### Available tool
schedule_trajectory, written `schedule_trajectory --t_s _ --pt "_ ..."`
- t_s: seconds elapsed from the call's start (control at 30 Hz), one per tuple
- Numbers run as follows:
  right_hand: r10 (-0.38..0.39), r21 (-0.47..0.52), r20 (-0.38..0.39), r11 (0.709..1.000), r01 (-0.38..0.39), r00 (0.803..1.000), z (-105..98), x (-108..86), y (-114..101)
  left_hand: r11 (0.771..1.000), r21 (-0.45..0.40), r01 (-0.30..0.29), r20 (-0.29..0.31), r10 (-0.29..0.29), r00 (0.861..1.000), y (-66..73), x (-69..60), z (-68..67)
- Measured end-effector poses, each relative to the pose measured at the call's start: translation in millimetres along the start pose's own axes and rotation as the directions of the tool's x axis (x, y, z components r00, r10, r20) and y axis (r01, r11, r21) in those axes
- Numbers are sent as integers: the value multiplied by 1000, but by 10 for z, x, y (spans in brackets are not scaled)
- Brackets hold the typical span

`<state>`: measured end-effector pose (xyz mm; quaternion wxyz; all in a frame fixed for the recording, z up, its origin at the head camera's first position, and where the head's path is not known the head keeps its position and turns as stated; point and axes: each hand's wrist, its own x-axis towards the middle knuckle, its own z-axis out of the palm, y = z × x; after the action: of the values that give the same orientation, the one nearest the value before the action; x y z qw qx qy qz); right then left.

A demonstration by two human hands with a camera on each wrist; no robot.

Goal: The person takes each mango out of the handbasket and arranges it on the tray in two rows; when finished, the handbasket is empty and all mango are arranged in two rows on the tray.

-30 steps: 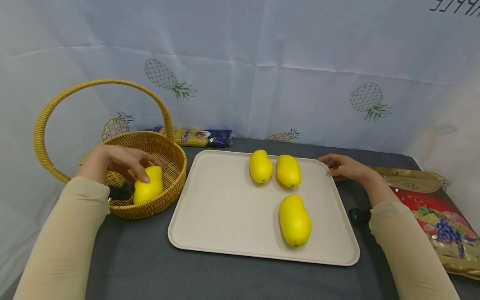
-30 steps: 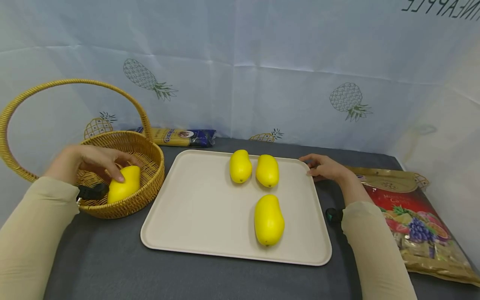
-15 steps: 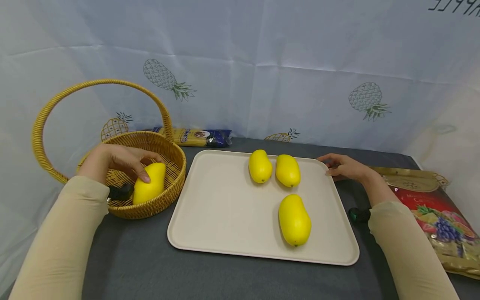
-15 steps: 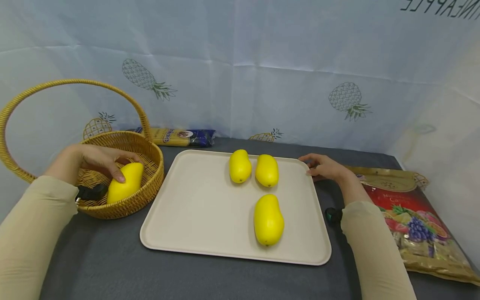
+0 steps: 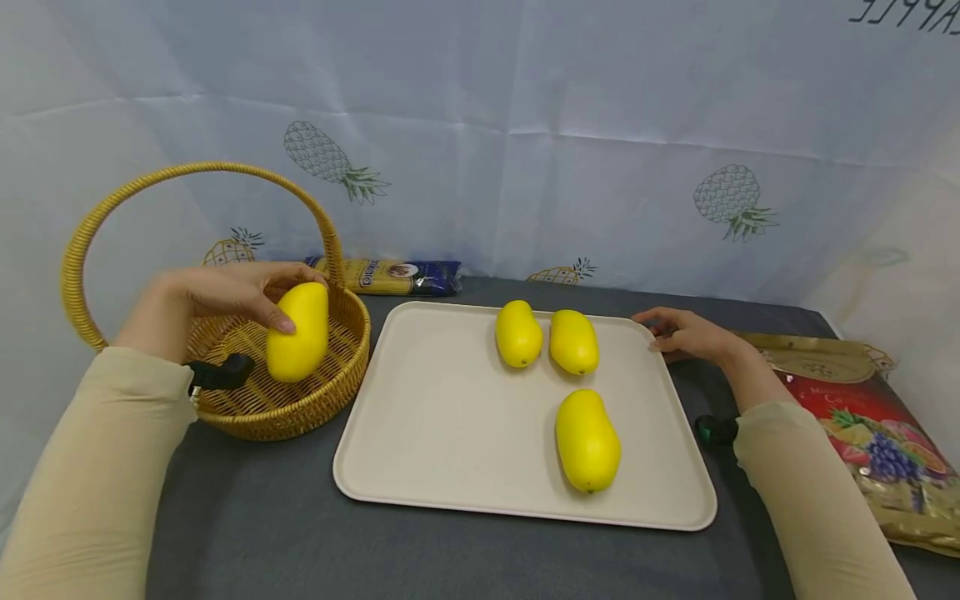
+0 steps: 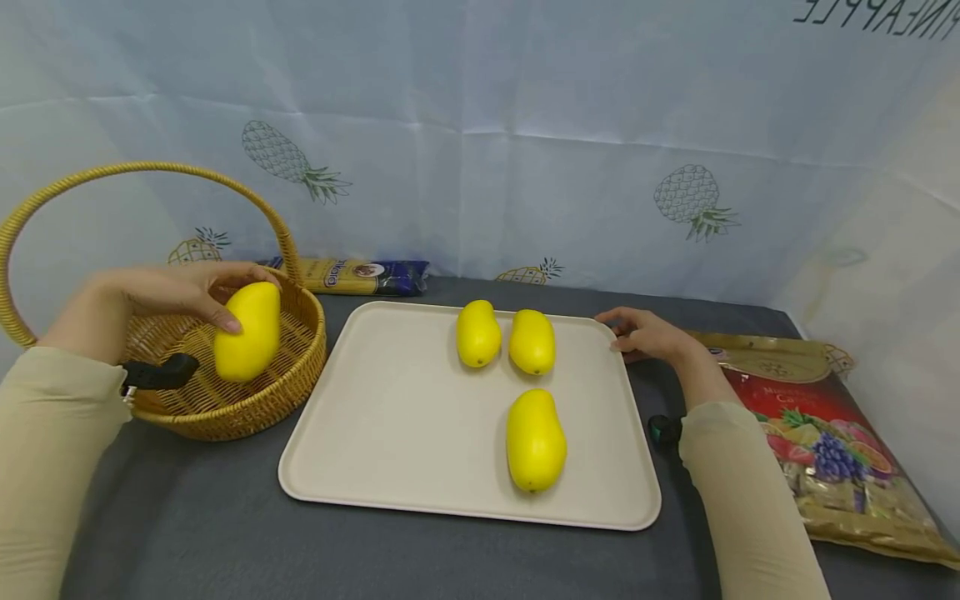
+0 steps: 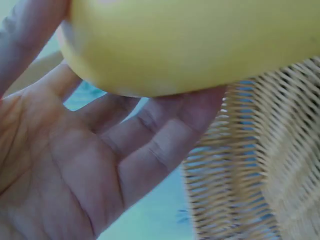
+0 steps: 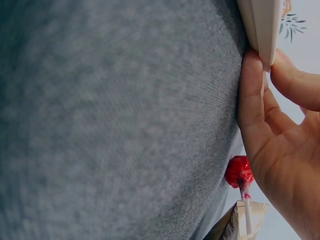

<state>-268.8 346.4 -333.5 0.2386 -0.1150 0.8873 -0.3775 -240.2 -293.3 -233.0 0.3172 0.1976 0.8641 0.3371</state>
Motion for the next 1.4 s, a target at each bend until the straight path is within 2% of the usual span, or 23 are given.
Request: schedule_trajectory --t_s 0.2,0.4,0.53,0.6,0.7,0.8,1.1,1.3,1.4 --pt "1 -2 1 1000 -1 1000 -8 -4 21 997 -2 -83 -45 83 996 275 -110 -13" --pt "4 -7 -2 1000 -4 1000 -15 4 34 990 16 -143 -86 144 986 574 -156 88" --pt "5 -5 0 1000 -5 1000 -10 7 31 977 -28 -211 -93 208 974 749 -92 196" --pt "6 -7 1 1000 -6 1000 -7 10 29 965 -77 -252 -84 246 966 822 -32 257" --pt "6 -9 3 1000 -5 1000 -2 13 23 948 -156 -278 -67 271 960 915 86 360" --pt "7 -4 4 1000 -7 1000 -2 20 22 939 -193 -286 -59 280 958 999 229 479" --pt "23 -5 -2 1000 -23 1000 -5 53 45 940 -215 -266 -21 268 963 1201 608 900" --pt "25 3 -7 1000 -25 1000 -5 47 42 938 -262 -228 13 239 971 1226 764 1216" --pt "21 7 -10 1000 -21 1000 -4 40 42 942 -286 -178 20 192 981 1234 809 1356"
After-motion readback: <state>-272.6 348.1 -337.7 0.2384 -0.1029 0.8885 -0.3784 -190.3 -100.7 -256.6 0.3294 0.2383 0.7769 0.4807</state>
